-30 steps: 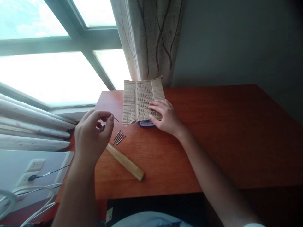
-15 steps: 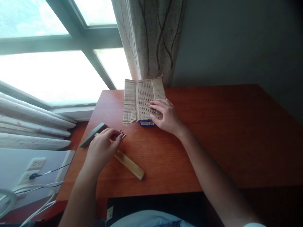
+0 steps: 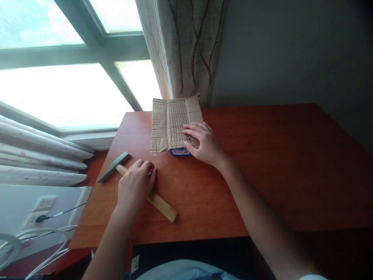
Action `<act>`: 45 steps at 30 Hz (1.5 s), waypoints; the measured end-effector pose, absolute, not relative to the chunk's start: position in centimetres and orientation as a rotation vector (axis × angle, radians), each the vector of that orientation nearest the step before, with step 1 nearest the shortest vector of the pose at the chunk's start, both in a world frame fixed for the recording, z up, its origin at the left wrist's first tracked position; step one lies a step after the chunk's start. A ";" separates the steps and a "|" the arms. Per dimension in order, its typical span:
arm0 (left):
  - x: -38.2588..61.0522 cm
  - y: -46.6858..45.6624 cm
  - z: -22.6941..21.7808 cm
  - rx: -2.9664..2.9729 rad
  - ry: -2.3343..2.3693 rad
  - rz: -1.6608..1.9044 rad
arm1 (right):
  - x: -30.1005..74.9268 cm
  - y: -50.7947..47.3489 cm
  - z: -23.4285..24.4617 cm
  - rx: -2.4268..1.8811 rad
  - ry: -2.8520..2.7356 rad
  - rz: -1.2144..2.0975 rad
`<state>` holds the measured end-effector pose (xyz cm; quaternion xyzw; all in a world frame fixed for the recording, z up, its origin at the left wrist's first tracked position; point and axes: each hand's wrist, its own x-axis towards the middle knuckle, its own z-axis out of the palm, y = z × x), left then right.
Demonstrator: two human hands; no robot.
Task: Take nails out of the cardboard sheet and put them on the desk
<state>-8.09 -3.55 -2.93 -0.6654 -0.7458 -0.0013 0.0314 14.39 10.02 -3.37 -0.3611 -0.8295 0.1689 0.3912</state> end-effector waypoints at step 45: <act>-9.2 -0.5 4.5 -2.177 -2.111 -0.987 | 14.4 10.0 -3.3 -0.937 -2.127 0.476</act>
